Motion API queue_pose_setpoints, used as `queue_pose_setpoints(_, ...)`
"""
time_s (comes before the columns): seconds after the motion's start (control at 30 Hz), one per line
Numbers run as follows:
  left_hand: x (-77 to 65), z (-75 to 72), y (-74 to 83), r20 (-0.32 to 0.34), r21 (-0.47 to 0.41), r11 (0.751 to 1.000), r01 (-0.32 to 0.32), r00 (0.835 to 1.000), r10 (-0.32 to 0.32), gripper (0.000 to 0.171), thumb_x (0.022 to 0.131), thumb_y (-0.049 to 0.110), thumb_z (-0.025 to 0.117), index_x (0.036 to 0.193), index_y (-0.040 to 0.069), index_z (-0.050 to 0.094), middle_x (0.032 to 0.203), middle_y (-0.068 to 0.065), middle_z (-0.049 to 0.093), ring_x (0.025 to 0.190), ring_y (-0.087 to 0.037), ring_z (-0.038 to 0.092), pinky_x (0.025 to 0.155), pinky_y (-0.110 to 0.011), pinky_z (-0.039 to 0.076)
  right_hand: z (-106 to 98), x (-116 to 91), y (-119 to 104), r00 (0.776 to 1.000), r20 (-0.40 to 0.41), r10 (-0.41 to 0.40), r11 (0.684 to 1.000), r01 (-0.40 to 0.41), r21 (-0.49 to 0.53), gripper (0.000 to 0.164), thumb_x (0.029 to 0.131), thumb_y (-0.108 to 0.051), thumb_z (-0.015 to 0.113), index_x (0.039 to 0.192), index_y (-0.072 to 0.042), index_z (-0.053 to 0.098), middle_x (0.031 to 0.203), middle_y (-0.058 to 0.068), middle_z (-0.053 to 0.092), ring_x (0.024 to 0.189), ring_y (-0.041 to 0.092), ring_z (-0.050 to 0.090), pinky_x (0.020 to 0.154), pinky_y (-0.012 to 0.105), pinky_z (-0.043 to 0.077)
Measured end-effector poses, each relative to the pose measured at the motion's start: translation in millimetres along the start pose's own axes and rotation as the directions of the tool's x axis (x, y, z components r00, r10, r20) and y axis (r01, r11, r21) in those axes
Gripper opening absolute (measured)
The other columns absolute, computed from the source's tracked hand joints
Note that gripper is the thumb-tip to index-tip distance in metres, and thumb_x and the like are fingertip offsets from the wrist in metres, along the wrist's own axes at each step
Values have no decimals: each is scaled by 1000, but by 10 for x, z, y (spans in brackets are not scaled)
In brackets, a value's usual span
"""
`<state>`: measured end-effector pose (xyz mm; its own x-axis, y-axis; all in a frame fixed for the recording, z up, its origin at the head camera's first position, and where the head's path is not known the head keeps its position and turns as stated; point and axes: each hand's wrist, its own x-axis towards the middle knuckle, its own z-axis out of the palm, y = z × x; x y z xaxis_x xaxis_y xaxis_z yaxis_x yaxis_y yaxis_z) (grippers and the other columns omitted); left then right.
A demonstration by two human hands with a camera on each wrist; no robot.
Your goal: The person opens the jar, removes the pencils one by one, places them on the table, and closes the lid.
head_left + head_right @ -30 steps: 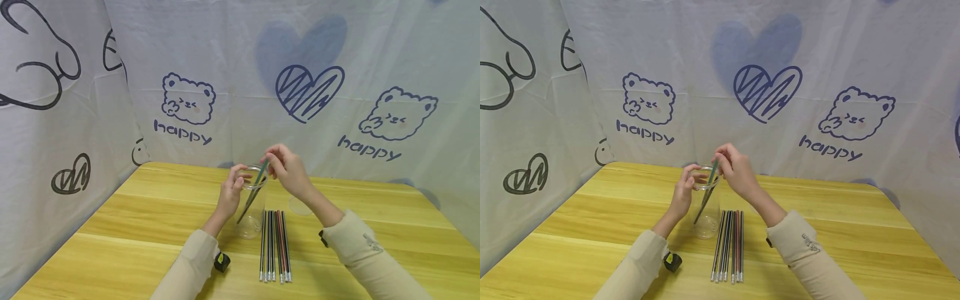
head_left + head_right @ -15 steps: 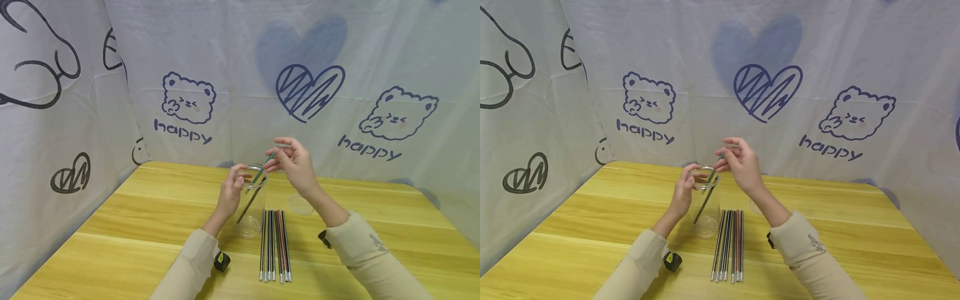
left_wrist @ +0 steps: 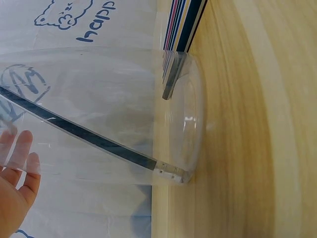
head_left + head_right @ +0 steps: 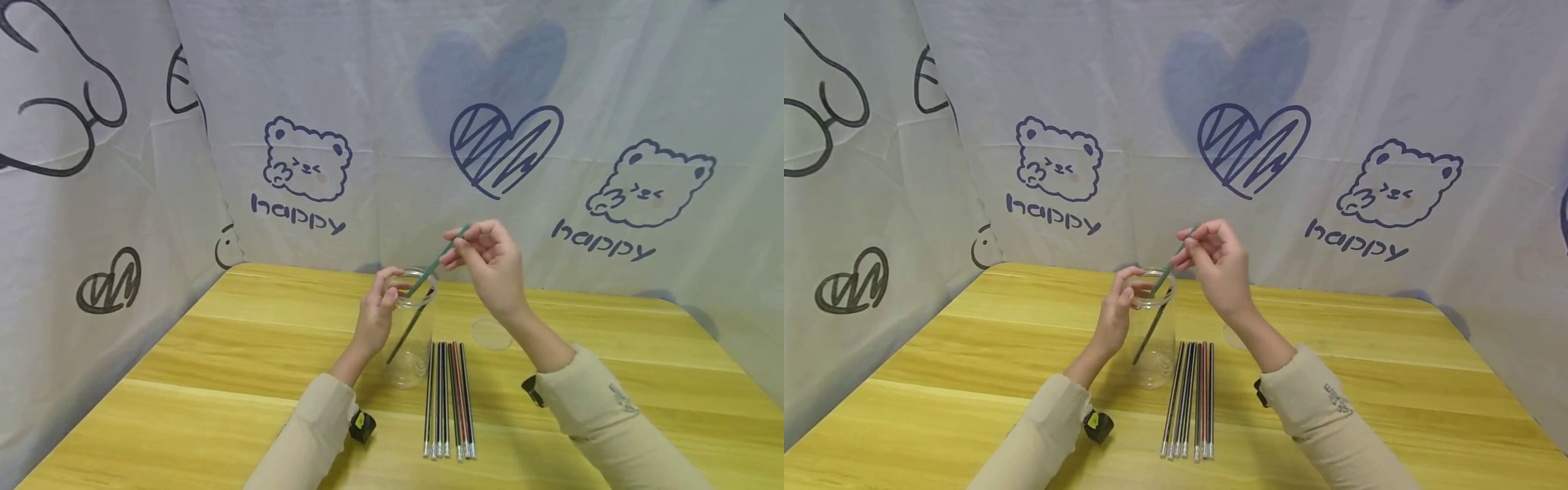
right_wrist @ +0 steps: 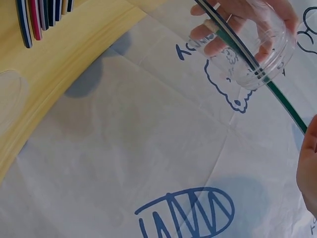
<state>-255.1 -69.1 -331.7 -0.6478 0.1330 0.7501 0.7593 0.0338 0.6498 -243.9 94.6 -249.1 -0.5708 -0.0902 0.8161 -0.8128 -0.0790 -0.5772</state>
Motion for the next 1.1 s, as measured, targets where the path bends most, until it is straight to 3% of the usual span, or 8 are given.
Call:
queue_pose_setpoints(0.1,0,-1,-6,6,-7,1000,1,1000,-1,73,89,59,29,111,-10,38,94,-35,56,83,-48,53,68,-52,46,-15,14,-15,999,-15,-51,999,51,-15,15,82,21,43,96,19,42,93,3,62,65,14,61,58,26,51)
queue_pose_setpoints(0.2,2,-3,-12,5,-4,1000,4,1000,-4,73,88,60,29,111,-9,38,95,-35,56,84,-47,54,68,-49,47,-26,29,-33,997,-22,-68,998,68,-18,26,81,22,43,106,18,43,101,5,60,68,14,60,61,26,51)
queue_pose_setpoints(0.4,-1,-9,-18,14,6,1000,16,1000,-16,73,88,60,29,112,-8,39,95,-32,57,83,-43,56,55,-27,45,-51,36,-25,997,-33,-75,997,74,-24,39,79,24,45,117,16,42,109,19,56,69,12,59,62,22,50)
queue_pose_setpoints(0.53,-3,-11,-12,18,7,1000,14,1000,-14,72,89,59,29,112,-8,38,95,-32,57,82,-43,55,53,-22,41,-62,34,-18,995,-33,-89,995,87,-51,43,77,23,48,119,15,43,113,28,52,72,12,57,64,20,49)
queue_pose_setpoints(0.73,-4,-8,0,8,25,1000,11,1000,-12,73,89,60,27,112,-9,39,95,-32,58,82,-43,56,57,-25,42,-79,23,-35,997,-15,-72,997,71,-43,54,76,23,50,127,10,38,122,11,51,75,12,60,66,24,51)
queue_pose_setpoints(0.93,-5,1,4,0,26,999,33,999,-33,76,87,63,27,111,-8,40,95,-32,58,81,-46,55,64,-35,42,-97,0,-40,999,-40,-36,999,36,-10,63,76,24,49,134,5,32,130,14,42,74,12,64,63,27,51)
queue_pose_setpoints(1.1,-7,5,-6,2,12,999,30,1000,-30,75,87,62,28,111,-9,39,95,-32,57,81,-46,55,66,-44,44,-122,9,-27,994,-85,-74,997,75,10,63,76,25,48,133,5,32,127,13,42,73,14,63,62,26,51)
